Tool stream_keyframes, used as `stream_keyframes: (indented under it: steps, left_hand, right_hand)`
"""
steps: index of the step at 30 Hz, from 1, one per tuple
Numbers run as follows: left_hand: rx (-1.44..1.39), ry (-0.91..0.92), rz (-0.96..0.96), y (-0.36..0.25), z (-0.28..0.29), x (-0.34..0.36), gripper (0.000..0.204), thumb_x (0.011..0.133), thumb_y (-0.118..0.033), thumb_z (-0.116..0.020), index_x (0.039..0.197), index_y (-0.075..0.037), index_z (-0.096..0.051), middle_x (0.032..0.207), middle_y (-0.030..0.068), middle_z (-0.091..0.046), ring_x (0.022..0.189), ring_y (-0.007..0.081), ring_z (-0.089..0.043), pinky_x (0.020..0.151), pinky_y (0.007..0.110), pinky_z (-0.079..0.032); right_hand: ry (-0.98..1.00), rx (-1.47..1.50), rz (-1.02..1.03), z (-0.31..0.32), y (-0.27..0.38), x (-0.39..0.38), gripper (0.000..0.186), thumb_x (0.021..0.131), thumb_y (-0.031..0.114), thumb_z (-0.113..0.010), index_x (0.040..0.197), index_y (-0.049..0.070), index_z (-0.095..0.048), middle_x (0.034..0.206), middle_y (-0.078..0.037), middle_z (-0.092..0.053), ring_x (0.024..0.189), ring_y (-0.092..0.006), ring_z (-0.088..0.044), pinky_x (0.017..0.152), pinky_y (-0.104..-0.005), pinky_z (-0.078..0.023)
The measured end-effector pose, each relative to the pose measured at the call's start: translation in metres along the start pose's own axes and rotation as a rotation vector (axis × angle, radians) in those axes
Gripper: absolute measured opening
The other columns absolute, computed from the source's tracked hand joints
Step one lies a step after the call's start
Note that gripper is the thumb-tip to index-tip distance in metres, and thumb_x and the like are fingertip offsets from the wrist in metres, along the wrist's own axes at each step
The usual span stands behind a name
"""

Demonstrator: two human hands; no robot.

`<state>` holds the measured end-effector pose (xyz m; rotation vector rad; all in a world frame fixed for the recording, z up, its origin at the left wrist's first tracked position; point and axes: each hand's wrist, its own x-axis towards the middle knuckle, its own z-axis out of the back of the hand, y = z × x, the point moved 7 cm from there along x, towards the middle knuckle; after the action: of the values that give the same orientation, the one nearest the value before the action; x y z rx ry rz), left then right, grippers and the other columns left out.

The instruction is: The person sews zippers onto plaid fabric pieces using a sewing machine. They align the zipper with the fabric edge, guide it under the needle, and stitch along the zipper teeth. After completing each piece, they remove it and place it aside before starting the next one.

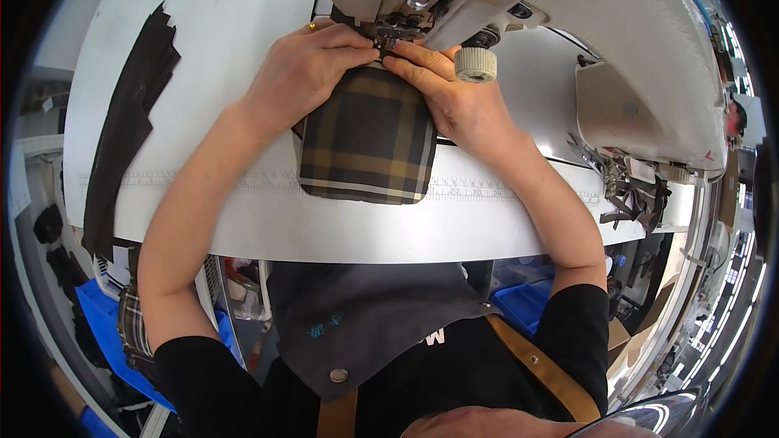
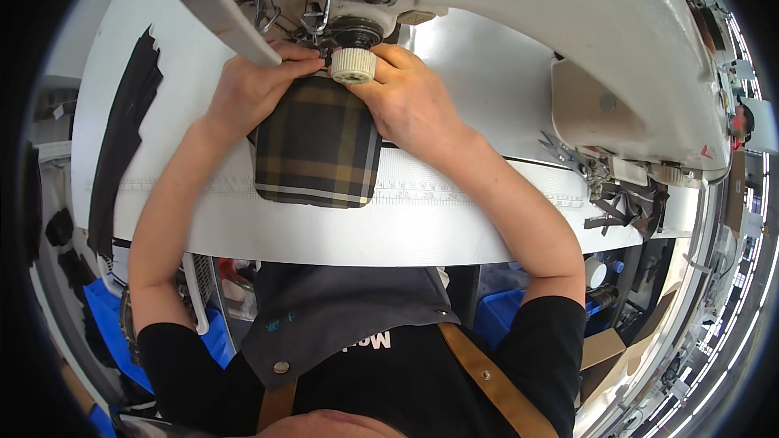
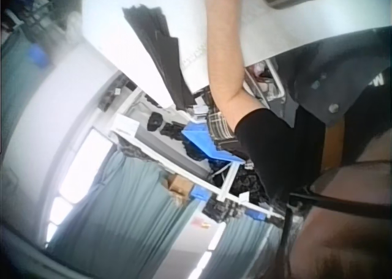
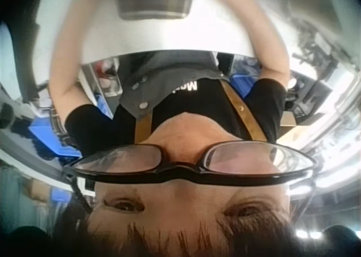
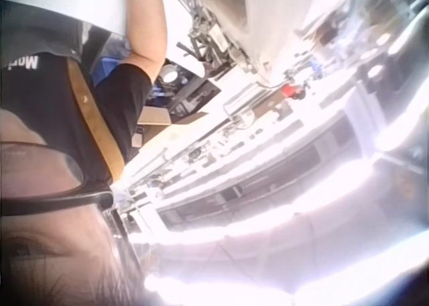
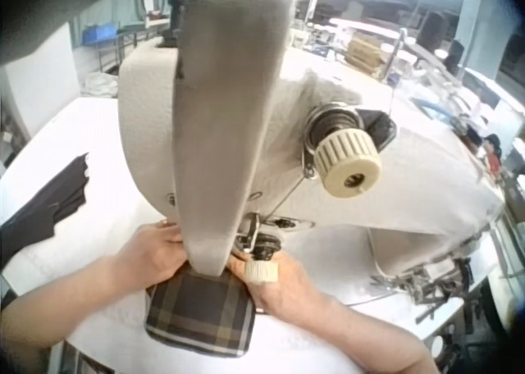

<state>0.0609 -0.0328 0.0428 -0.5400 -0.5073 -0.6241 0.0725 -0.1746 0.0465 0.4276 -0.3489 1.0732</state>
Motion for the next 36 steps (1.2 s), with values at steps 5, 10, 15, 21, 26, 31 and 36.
stream_keyframes:
  steps: [5, 10, 15, 21, 26, 31, 36]
  left_hand:
    - [-0.011, -0.028, -0.028, 0.000, 0.002, 0.001, 0.020, 0.072, 0.001, -0.062, 0.089, -0.008, -0.069, 0.090, 0.0014, -0.065, 0.082, 0.0222, -0.062, 0.072, 0.032, -0.053]
    - [-0.014, -0.011, -0.025, 0.000, 0.001, 0.005, 0.019, 0.071, 0.002, -0.062, 0.087, -0.007, -0.069, 0.090, 0.0019, -0.065, 0.083, 0.0223, -0.062, 0.072, 0.031, -0.053]
    - [-0.012, -0.041, -0.002, 0.002, 0.003, -0.001, 0.018, 0.072, 0.002, -0.061, 0.086, -0.006, -0.069, 0.090, 0.0023, -0.066, 0.082, 0.0221, -0.062, 0.073, 0.031, -0.053]
    - [-0.018, -0.027, 0.000, 0.000, 0.003, 0.002, 0.018, 0.073, 0.003, -0.060, 0.086, -0.006, -0.069, 0.091, 0.0024, -0.067, 0.082, 0.0215, -0.062, 0.074, 0.031, -0.053]
    - [-0.061, -0.035, -0.001, 0.002, -0.001, 0.005, 0.019, 0.073, 0.003, -0.059, 0.086, -0.006, -0.069, 0.090, 0.0030, -0.067, 0.082, 0.0216, -0.062, 0.074, 0.031, -0.053]
    - [-0.060, -0.036, 0.006, 0.002, -0.001, 0.003, 0.019, 0.072, 0.004, -0.059, 0.086, -0.005, -0.069, 0.090, 0.0036, -0.067, 0.083, 0.0225, -0.062, 0.074, 0.032, -0.053]
    - [-0.044, -0.017, 0.018, 0.004, 0.001, 0.002, 0.020, 0.072, 0.005, -0.059, 0.086, -0.005, -0.069, 0.090, 0.0041, -0.067, 0.084, 0.0232, -0.062, 0.074, 0.033, -0.053]
  right_hand:
    - [0.009, 0.004, -0.018, -0.001, -0.002, 0.000, 0.027, 0.067, 0.000, -0.064, 0.093, 0.006, -0.066, 0.091, -0.009, -0.063, 0.093, -0.0283, -0.059, 0.075, -0.0350, -0.051]
    - [-0.003, 0.097, -0.055, 0.000, -0.008, -0.002, 0.039, 0.074, -0.006, -0.057, 0.108, 0.011, -0.065, 0.111, -0.006, -0.063, 0.081, -0.0259, -0.060, 0.076, -0.0336, -0.048]
    - [-0.165, -0.015, 0.040, 0.075, 0.028, -0.012, 0.032, 0.072, 0.003, -0.065, 0.104, 0.009, -0.066, 0.089, -0.006, -0.064, 0.078, -0.0250, -0.057, 0.073, -0.0333, -0.045]
    - [-0.732, -0.585, -0.155, 0.287, -0.066, -0.092, 0.014, 0.090, 0.007, -0.057, 0.093, -0.004, -0.067, 0.093, -0.012, -0.068, 0.076, -0.0161, -0.063, 0.068, -0.0277, -0.050]
    - [-0.715, -0.349, -1.002, 0.426, -0.263, -0.216, 0.036, 0.089, 0.025, -0.060, 0.113, -0.001, -0.062, 0.105, -0.013, -0.065, 0.089, -0.0172, -0.062, 0.078, -0.0303, -0.050]
    - [-0.587, 0.030, -1.596, 0.450, -0.335, -0.308, 0.047, 0.091, 0.036, -0.053, 0.122, 0.000, -0.054, 0.115, -0.015, -0.059, 0.099, -0.0228, -0.059, 0.082, -0.0345, -0.048]
    - [-1.275, 0.447, -0.919, 0.342, -0.287, -0.380, 0.048, 0.095, 0.038, -0.047, 0.122, -0.001, -0.054, 0.111, -0.014, -0.061, 0.099, -0.0239, -0.060, 0.084, -0.0348, -0.051]
